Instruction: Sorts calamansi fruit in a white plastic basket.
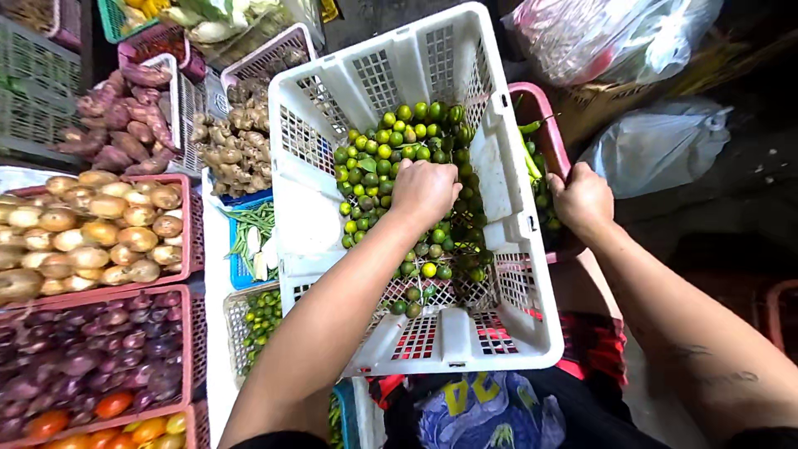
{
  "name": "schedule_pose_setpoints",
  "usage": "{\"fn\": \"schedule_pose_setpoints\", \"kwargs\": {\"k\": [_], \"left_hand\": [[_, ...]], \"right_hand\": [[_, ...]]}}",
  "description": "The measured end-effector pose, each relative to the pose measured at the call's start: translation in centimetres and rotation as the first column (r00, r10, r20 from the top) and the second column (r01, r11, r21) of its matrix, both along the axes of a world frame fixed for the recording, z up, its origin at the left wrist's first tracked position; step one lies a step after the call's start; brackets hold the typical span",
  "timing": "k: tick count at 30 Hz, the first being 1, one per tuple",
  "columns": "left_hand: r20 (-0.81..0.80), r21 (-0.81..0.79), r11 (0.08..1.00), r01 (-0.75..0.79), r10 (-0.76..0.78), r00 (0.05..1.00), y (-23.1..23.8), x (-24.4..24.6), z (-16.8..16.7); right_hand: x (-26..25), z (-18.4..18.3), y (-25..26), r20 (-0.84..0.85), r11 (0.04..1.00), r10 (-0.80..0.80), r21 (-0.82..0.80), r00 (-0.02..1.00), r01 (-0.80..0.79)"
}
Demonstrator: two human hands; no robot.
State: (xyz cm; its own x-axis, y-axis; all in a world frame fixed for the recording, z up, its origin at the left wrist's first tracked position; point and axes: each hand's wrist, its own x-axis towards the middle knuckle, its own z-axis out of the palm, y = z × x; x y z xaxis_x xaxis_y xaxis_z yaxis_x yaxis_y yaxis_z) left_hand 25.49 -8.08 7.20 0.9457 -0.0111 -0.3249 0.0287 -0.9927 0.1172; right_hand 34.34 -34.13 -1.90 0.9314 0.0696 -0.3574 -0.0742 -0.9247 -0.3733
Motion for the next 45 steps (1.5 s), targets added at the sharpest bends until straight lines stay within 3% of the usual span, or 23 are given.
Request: {"fn": "schedule_pose_setpoints", "kwargs": {"k": [6, 11, 14, 16, 18, 20, 22, 25, 27, 29, 31, 32, 33, 34, 35, 36, 37, 38, 39, 40, 41, 42, 45], "left_hand": [[-0.057, 0.248, 0.897, 0.366, -0.364, 0.93, -1.5, 2.1, -2.0], [-0.027, 0.285, 0.78, 0.556, -0.574, 0.819, -1.9, 2.8, -3.4], [0.075, 0.198, 0.859, 0.471, -0.493, 0.867, -1.1, 2.4, -3.2], [0.127, -0.045, 0.955, 0.294, -0.286, 0.95, 0.5, 1.1, -0.7], [-0.01, -0.305, 0.952, 0.014, -0.017, 1.0, 1.2, -0.9, 2.6], [-0.204, -0.32, 0.933, -0.163, 0.1, 0.974, 0.2, -4.0, 3.7], [-0.241, -0.118, 0.993, -0.021, -0.008, 0.97, -1.6, -6.1, 2.3], [-0.265, 0.156, 0.933, 0.325, -0.277, 0.924, -3.0, -6.8, -0.8], [-0.226, 0.107, 0.95, 0.293, -0.264, 0.938, -2.5, -6.6, -0.5], [-0.183, -0.114, 0.993, 0.03, -0.05, 0.982, -0.6, -6.6, 1.9], [-0.201, -0.478, 0.831, -0.284, 0.212, 0.956, 1.8, -7.0, 3.6], [-0.292, -0.685, 0.595, -0.42, 0.303, 0.907, 2.7, -7.5, 3.5], [-0.442, -0.812, 0.263, -0.521, 0.304, 0.844, 3.4, -8.0, 3.0], [-0.554, -0.823, -0.012, -0.568, 0.243, 0.797, 3.9, -8.3, 2.4], [-0.613, -0.79, -0.17, -0.589, 0.188, 0.767, 3.9, -8.4, 1.9], [-0.647, -0.761, -0.228, -0.608, 0.194, 0.737, 3.3, -8.1, 1.7], [-0.669, -0.743, -0.207, -0.637, 0.26, 0.696, 2.1, -7.7, 1.9], [-0.647, -0.74, -0.093, -0.666, 0.368, 0.667, 0.8, -7.1, 2.3], [-0.543, -0.727, 0.171, -0.665, 0.45, 0.709, -0.3, -6.6, 2.4], [-0.384, -0.624, 0.529, -0.575, 0.434, 0.815, -0.8, -6.3, 2.3], [-0.255, -0.415, 0.823, -0.388, 0.305, 0.918, -0.9, -6.3, 1.8], [-0.216, -0.172, 0.969, -0.179, 0.14, 0.966, -0.9, -6.5, 1.0], [-0.283, 0.186, 0.967, 0.176, -0.119, 0.952, -1.1, -7.4, -1.3]], "right_hand": [[-0.1, 0.1, 0.5, -0.028, 0.999, 0.002, -0.042, 1.0, -0.003], [0.0, 0.0, 0.4, -0.032, 0.999, 0.007, -0.052, 0.999, -0.009], [0.0, 0.1, 0.4, -0.026, 0.999, 0.011, -0.049, 1.0, -0.012], [-0.1, 0.1, 0.3, -0.027, 1.0, 0.012, -0.025, 1.0, -0.012], [0.1, 0.0, 0.1, -0.038, 1.0, 0.002, -0.012, 0.999, -0.002], [-0.1, -0.1, 0.1, -0.055, 1.0, 0.007, -0.024, 0.998, -0.008], [0.1, 0.1, 0.5, -0.046, 1.0, 0.012, -0.02, 0.999, -0.013], [0.0, 0.3, 0.5, -0.047, 1.0, 0.011, -0.028, 0.999, -0.013], [0.1, 0.3, 0.5, -0.047, 0.999, 0.017, -0.035, 0.999, -0.018], [0.2, 0.3, 0.5, -0.053, 0.999, 0.019, -0.036, 0.998, -0.021], [0.3, 0.1, 0.4, -0.058, 0.999, 0.013, -0.035, 0.998, -0.015], [0.3, 0.0, 0.3, -0.06, 0.999, 0.01, -0.04, 0.998, -0.013], [0.2, -0.1, 0.2, -0.062, 0.999, 0.013, -0.041, 0.998, -0.015], [0.2, -0.1, 0.3, -0.061, 0.999, 0.014, -0.036, 0.998, -0.017], [0.3, 0.0, 0.4, -0.061, 0.999, 0.013, -0.034, 0.998, -0.015], [0.3, 0.1, 0.5, -0.059, 0.999, 0.011, -0.034, 0.998, -0.013], [0.3, 0.1, 0.5, -0.057, 0.999, 0.008, -0.038, 0.998, -0.01], [0.3, 0.1, 0.5, -0.058, 0.999, 0.007, -0.043, 0.998, -0.009], [0.3, 0.1, 0.5, -0.059, 0.999, 0.007, -0.046, 0.998, -0.009], [0.3, 0.1, 0.5, -0.06, 0.999, 0.006, -0.046, 0.998, -0.009], [0.3, 0.2, 0.4, -0.059, 0.999, 0.004, -0.045, 0.998, -0.007], [0.2, 0.2, 0.5, -0.06, 0.999, 0.001, -0.044, 0.998, -0.004], [0.3, 0.3, 0.5, -0.069, 0.999, 0.003, -0.036, 0.998, -0.006]]}}
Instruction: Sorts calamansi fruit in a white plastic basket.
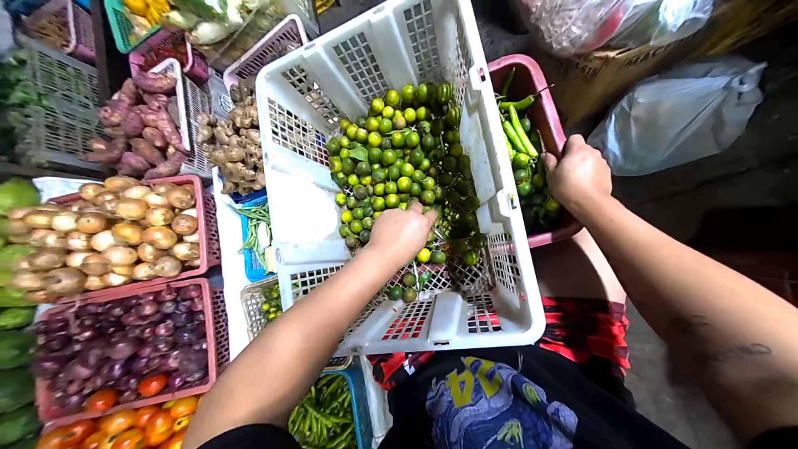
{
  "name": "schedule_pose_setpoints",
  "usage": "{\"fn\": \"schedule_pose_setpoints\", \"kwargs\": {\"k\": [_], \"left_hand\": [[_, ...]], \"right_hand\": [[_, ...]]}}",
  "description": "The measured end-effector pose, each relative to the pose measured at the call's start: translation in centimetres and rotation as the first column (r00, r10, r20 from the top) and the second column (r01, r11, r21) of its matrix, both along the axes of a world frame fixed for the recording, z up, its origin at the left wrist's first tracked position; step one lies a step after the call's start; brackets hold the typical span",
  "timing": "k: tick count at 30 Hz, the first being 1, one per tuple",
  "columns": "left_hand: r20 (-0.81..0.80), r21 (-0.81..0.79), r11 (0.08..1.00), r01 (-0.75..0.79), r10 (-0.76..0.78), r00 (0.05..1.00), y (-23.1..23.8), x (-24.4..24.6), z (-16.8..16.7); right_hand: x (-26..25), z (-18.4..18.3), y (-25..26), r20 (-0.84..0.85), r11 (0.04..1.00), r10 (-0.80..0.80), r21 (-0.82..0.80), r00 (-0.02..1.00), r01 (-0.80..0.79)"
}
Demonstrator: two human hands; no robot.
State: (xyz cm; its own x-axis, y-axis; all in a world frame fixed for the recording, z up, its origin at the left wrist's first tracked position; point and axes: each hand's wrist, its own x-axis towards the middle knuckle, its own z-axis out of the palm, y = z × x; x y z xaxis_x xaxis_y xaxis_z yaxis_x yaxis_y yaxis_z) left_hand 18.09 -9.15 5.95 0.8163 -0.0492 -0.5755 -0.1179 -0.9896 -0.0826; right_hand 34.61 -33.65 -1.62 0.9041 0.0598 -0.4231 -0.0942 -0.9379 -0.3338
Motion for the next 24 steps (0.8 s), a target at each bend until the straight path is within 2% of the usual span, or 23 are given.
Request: {"fn": "schedule_pose_setpoints", "kwargs": {"k": [2, 3, 4, 5, 6, 7, 9, 10, 11, 12, 13, 15, 17, 19, 20, 22, 24], "left_hand": [[0.007, 0.001, 1.0, 0.031, -0.031, 1.0, 0.0, -0.1, 0.0], [0.029, -0.076, 0.997, -0.024, 0.026, 0.999, 0.3, -0.2, 0.3], [0.025, -0.217, 0.965, -0.147, 0.156, 0.987, 0.8, -0.4, 1.1], [-0.013, -0.407, 0.866, -0.291, 0.313, 0.95, 1.5, -0.7, 2.2], [-0.114, -0.566, 0.704, -0.429, 0.448, 0.887, 2.1, -1.1, 3.3], [-0.248, -0.67, 0.499, -0.55, 0.548, 0.799, 2.5, -1.9, 4.3], [-0.512, -0.728, 0.071, -0.682, 0.605, 0.61, 3.0, -3.5, 5.8], [-0.594, -0.714, -0.067, -0.697, 0.584, 0.553, 3.2, -4.2, 6.5], [-0.642, -0.703, -0.156, -0.694, 0.558, 0.525, 3.5, -5.1, 7.0], [-0.66, -0.706, -0.207, -0.677, 0.539, 0.524, 4.0, -6.0, 7.7], [-0.65, -0.724, -0.225, -0.652, 0.538, 0.536, 4.7, -7.2, 8.5], [-0.561, -0.791, -0.2, -0.578, 0.612, 0.557, 6.9, -10.6, 10.8], [-0.404, -0.833, -0.071, -0.549, 0.756, 0.514, 10.1, -15.2, 13.3], [-0.213, -0.77, 0.125, -0.626, 0.874, 0.436, 13.6, -20.2, 14.7], [-0.127, -0.676, 0.228, -0.7, 0.9, 0.416, 15.3, -22.3, 15.0], [-0.035, -0.352, 0.395, -0.848, 0.9, 0.434, 17.6, -24.5, 15.5], [0.02, -0.094, 0.471, -0.877, 0.882, 0.471, 18.0, -23.8, 15.8]], "right_hand": [[0.0, 0.1, -0.1, -0.001, 1.0, -0.002, 0.018, 1.0, 0.002], [-0.1, 0.0, -0.2, -0.001, 1.0, 0.001, 0.021, 1.0, -0.001], [-0.1, 0.0, -0.2, -0.001, 1.0, 0.005, 0.024, 1.0, -0.005], [0.0, 0.0, -0.2, 0.002, 1.0, 0.007, 0.027, 1.0, -0.007], [0.2, -0.1, -0.3, 0.004, 1.0, 0.006, 0.025, 1.0, -0.006], [0.2, -0.2, -0.5, -0.002, 1.0, 0.005, 0.022, 1.0, -0.005], [0.2, -0.3, -0.8, -0.008, 0.999, 0.01, 0.032, 1.0, -0.009], [0.1, -0.3, -0.9, -0.002, 0.999, 0.013, 0.043, 1.0, -0.013], [-0.1, -0.5, -1.0, 0.005, 0.999, 0.016, 0.052, 1.0, -0.016], [-0.2, -0.8, -1.1, 0.012, 0.998, 0.018, 0.058, 1.0, -0.018], [-0.3, -0.4, -0.8, 0.007, 0.998, 0.013, 0.056, 1.0, -0.014], [-0.4, 0.2, -0.3, -0.003, 0.999, 0.015, 0.05, 1.0, -0.015], [-0.6, 0.1, -0.5, 0.002, 0.999, 0.004, 0.051, 1.0, -0.004], [-0.5, 0.0, -0.7, 0.004, 0.999, 0.005, 0.036, 1.0, -0.005], [-0.4, 0.1, -0.5, 0.002, 1.0, 0.007, 0.031, 1.0, -0.008], [-0.4, -0.3, -0.5, 0.004, 1.0, 0.012, 0.023, 1.0, -0.012], [-0.6, -1.0, -0.8, 0.022, 0.999, 0.022, 0.028, 1.0, -0.022]]}}
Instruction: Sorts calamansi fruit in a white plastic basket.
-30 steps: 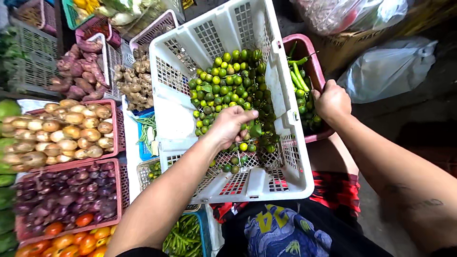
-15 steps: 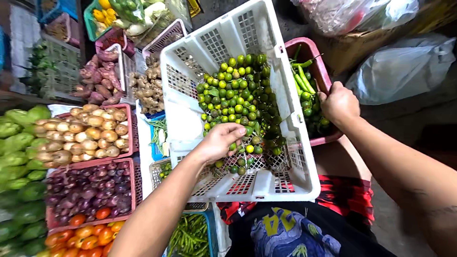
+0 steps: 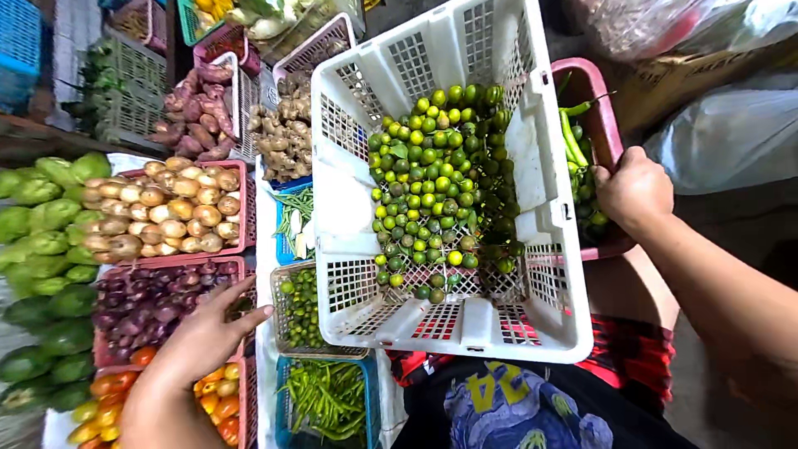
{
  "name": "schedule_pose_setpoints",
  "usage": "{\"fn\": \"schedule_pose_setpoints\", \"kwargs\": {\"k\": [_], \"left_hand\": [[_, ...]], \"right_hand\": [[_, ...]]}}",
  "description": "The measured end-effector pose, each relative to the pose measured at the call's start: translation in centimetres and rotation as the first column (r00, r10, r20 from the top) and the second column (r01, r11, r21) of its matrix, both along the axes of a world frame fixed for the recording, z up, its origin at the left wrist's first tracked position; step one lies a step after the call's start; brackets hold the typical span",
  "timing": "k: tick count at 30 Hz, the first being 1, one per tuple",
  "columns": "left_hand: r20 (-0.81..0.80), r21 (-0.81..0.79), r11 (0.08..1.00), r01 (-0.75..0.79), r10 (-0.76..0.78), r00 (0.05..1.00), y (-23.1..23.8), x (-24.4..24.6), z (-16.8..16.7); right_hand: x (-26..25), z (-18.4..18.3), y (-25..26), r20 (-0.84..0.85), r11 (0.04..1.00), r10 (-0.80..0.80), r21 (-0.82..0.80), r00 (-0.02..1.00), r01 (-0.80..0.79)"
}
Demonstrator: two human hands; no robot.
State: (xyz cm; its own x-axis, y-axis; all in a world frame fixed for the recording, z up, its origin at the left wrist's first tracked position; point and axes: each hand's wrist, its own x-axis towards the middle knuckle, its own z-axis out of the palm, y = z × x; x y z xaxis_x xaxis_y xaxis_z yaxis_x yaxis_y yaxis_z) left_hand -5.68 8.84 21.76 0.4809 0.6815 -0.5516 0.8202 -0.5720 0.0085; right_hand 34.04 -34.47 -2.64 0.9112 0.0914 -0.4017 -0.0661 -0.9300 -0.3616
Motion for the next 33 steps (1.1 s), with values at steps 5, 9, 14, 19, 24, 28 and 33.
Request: {"fn": "schedule_pose_setpoints", "kwargs": {"k": [5, 9, 14, 19, 24, 28, 33], "left_hand": [[0.272, 0.235, 0.931, 0.28, -0.34, 0.9, -6.9, 12.5, -0.7], [0.362, 0.0, 0.801, 0.598, -0.558, 0.747, -10.3, 23.8, -8.2], [0.105, 0.051, 0.645, 0.762, -0.763, 0.638, -10.8, 28.2, -15.5], [0.245, -0.095, 0.781, 0.617, -0.583, 0.775, -9.1, 28.0, -15.3], [0.175, 0.033, 0.777, 0.628, -0.624, 0.762, -10.5, 29.6, -17.0], [0.268, -0.157, 0.834, 0.529, -0.48, 0.836, -10.5, 29.5, -15.4], [0.442, -0.79, 0.551, 0.269, 0.206, 0.873, -10.5, 26.3, -12.1]], "right_hand": [[0.1, 0.2, 0.2, 0.002, 1.0, -0.001, -0.014, 1.0, 0.001], [0.1, 0.6, 0.9, -0.01, 0.999, -0.001, -0.043, 1.0, 0.001], [0.4, 0.8, 0.8, -0.015, 0.998, -0.005, -0.057, 1.0, 0.004], [0.9, 0.9, 1.0, -0.055, 0.998, -0.004, -0.057, 0.998, 0.001], [1.2, 1.2, 1.1, -0.047, 0.998, -0.015, -0.062, 0.999, 0.012], [1.2, 1.1, 1.1, -0.064, 0.998, -0.012, -0.057, 0.998, 0.008], [1.2, 0.9, 0.8, -0.067, 0.999, -0.007, -0.04, 0.998, 0.004]]}}
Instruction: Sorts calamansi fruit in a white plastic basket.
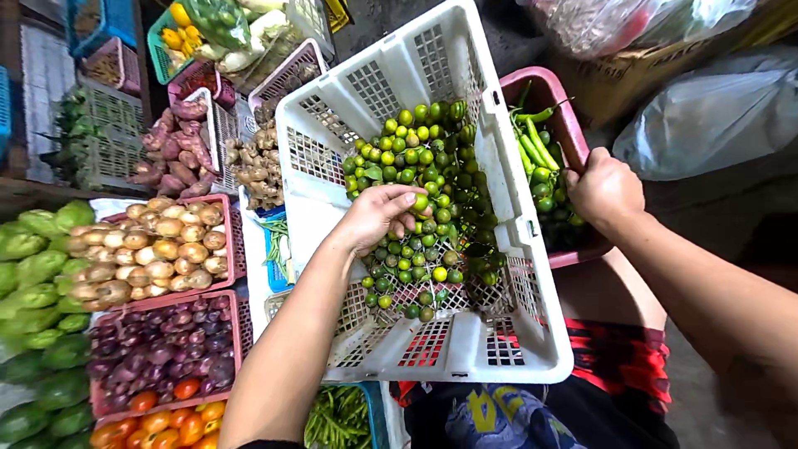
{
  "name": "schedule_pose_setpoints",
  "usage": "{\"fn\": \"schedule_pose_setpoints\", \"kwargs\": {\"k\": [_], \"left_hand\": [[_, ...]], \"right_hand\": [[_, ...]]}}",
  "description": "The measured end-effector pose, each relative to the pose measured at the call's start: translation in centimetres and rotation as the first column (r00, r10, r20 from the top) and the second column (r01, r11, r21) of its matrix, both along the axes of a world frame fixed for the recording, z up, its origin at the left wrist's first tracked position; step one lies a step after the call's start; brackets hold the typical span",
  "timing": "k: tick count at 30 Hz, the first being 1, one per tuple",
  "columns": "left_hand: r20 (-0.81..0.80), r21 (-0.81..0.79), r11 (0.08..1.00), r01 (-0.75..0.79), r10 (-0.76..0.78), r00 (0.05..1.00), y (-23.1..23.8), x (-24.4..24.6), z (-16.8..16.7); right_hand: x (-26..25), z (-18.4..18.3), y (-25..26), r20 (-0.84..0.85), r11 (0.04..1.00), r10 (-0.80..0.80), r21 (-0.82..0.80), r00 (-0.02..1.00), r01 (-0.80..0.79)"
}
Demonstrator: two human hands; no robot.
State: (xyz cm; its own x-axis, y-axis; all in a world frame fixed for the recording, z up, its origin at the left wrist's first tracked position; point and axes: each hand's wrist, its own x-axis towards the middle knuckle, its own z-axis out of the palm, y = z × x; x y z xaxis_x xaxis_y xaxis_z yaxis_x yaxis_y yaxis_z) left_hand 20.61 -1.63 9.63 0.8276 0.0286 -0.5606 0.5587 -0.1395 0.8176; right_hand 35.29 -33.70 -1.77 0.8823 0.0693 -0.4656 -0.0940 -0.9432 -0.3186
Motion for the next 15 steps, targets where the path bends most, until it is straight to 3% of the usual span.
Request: {"fn": "schedule_pose_setpoints", "kwargs": {"k": [3, 5, 6, 7, 8, 9, 10, 11, 12, 14, 15], "left_hand": [[-0.059, -0.244, 0.964, -0.108, 0.096, 0.994, 0.4, -0.6, 0.3], [-0.093, -0.244, 0.95, -0.194, 0.177, 0.98, 0.3, -0.2, 0.0], [-0.087, -0.14, 0.966, -0.216, 0.206, 0.975, -0.1, 0.1, -0.2], [-0.058, 0.065, 0.982, -0.179, 0.183, 0.981, -0.5, 0.6, -0.4], [-0.033, 0.343, 0.936, -0.075, 0.092, 0.995, -1.0, 0.9, -0.9], [-0.078, 0.597, 0.796, 0.095, -0.061, 0.995, -1.3, 1.2, -1.3], [-0.193, 0.761, 0.588, 0.275, -0.199, 0.961, -1.9, 1.1, -1.9], [-0.306, 0.826, 0.393, 0.403, -0.288, 0.907, -2.9, 0.8, -2.4], [-0.397, 0.833, 0.255, 0.491, -0.342, 0.852, -4.3, 0.1, -2.6], [-0.52, 0.788, 0.115, 0.605, -0.401, 0.754, -7.7, -1.8, -1.9], [-0.562, 0.745, 0.109, 0.658, -0.427, 0.708, -9.0, -3.0, -1.4]], "right_hand": [[-0.2, 0.2, 0.1, 0.017, 1.0, 0.009, 0.008, 1.0, -0.009], [-0.2, 0.3, 0.1, 0.028, 1.0, 0.005, 0.016, 1.0, -0.006], [-0.2, 0.3, 0.0, 0.031, 1.0, 0.003, 0.017, 1.0, -0.003], [-0.2, 0.2, -0.1, 0.029, 1.0, 0.002, 0.015, 1.0, -0.003], [-0.2, 0.2, 0.0, 0.027, 1.0, 0.002, 0.011, 1.0, -0.002], [-0.2, 0.2, 0.0, 0.026, 1.0, 0.003, 0.007, 1.0, -0.003], [-0.3, 0.2, 0.1, 0.023, 1.0, 0.005, -0.001, 1.0, -0.004], [-0.4, 0.3, 0.1, 0.023, 1.0, 0.004, -0.005, 1.0, -0.004], [-0.4, 0.3, 0.2, 0.024, 1.0, 0.0, -0.004, 1.0, 0.001], [-0.5, 0.0, 0.0, 0.034, 1.0, -0.011, 0.008, 0.999, 0.011], [-0.5, -0.5, -0.3, 0.045, 1.0, -0.01, 0.012, 0.999, 0.009]]}}
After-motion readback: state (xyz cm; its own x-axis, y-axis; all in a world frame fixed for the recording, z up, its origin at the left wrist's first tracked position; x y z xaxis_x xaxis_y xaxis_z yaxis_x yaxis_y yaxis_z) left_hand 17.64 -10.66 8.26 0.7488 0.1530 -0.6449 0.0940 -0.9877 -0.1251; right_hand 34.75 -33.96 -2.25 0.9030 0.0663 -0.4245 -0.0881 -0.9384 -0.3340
